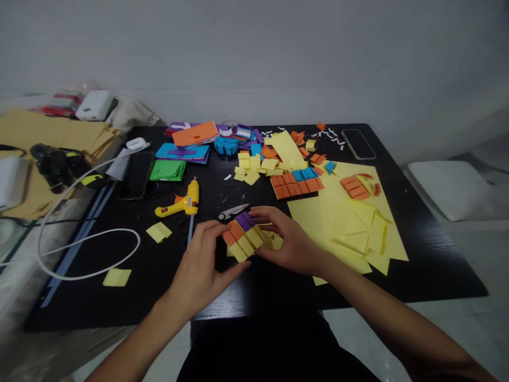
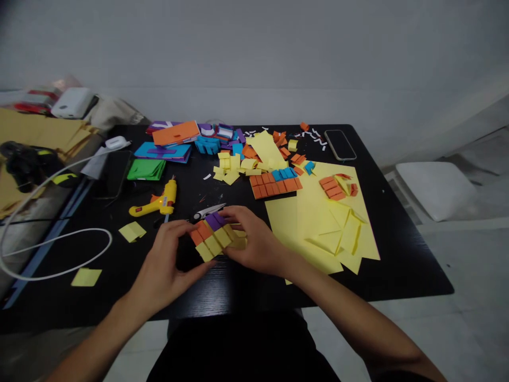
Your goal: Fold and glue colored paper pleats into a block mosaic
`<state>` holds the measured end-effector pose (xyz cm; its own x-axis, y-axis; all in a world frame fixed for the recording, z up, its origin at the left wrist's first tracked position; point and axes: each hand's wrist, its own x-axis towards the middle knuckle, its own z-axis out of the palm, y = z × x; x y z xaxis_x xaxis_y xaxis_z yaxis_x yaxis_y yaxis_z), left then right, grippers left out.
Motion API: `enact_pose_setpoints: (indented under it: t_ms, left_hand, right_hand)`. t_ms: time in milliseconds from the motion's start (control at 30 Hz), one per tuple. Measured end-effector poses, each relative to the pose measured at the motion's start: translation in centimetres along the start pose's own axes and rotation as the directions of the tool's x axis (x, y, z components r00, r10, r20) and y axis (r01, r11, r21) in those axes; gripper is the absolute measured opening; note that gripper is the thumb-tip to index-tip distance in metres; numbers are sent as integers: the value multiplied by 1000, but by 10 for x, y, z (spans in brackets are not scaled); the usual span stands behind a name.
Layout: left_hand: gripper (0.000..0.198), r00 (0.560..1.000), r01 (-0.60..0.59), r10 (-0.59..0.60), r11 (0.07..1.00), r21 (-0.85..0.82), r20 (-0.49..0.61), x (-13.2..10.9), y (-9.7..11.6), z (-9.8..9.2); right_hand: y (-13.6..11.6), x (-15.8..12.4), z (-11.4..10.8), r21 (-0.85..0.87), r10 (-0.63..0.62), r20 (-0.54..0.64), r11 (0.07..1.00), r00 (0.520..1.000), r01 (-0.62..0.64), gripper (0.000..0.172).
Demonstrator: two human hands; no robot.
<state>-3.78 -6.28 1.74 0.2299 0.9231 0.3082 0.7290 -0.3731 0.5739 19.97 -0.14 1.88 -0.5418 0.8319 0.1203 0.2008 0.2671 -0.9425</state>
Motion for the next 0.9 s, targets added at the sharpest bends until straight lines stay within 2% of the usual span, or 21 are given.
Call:
enact_pose_setpoints:
  t_ms: [100,200,367,467,533,633,700,800,833,900]
  left_hand:
    - [63,991,25,-24,1000,10,-130,-10,10,14]
    - [64,979,62,-60,998,2,-196,-15,15,23]
    - [66,968,61,-58,998,2,-246,-18,18,27]
    - [67,963,35,-31,999,10,-268,-17,20,26]
    - [68,958,28,-21,999,20,-286,-16,22,26]
    - [68,954,21,-11,999,30,-298,-15,25,29]
    - [69,955,15,-9,1000,20,-296,-16,26,31]
    - [72,962,4,-21,998,-63,-271,-19,24,33]
    - [71,965,2,-34,993,-120,-261,-20,23,33]
    - [68,968,22,-89,961,-275,-235,-20,21,32]
  right_hand:
    - [1,0,2,148,83,-13,986,996,-80,52]
    - [2,0,3,243,158,1,958,987,-153,39]
    - [1,1,0,443,237,57,864,970,-238,40]
    - [-2,1,3,556,298,-4,794,955,-245,38]
    - [-4,1,8,620,367,-60,742,928,-254,44]
    - [-6,-1,16,692,448,4,644,894,-326,46]
    - [-6,-2,19,689,451,52,630,891,-359,38]
    - [-4,-5,15,679,446,12,653,895,-335,37]
    - [-3,-5,13,694,457,4,639,890,-332,40]
    - [-1,-6,8,751,491,53,554,870,-359,47]
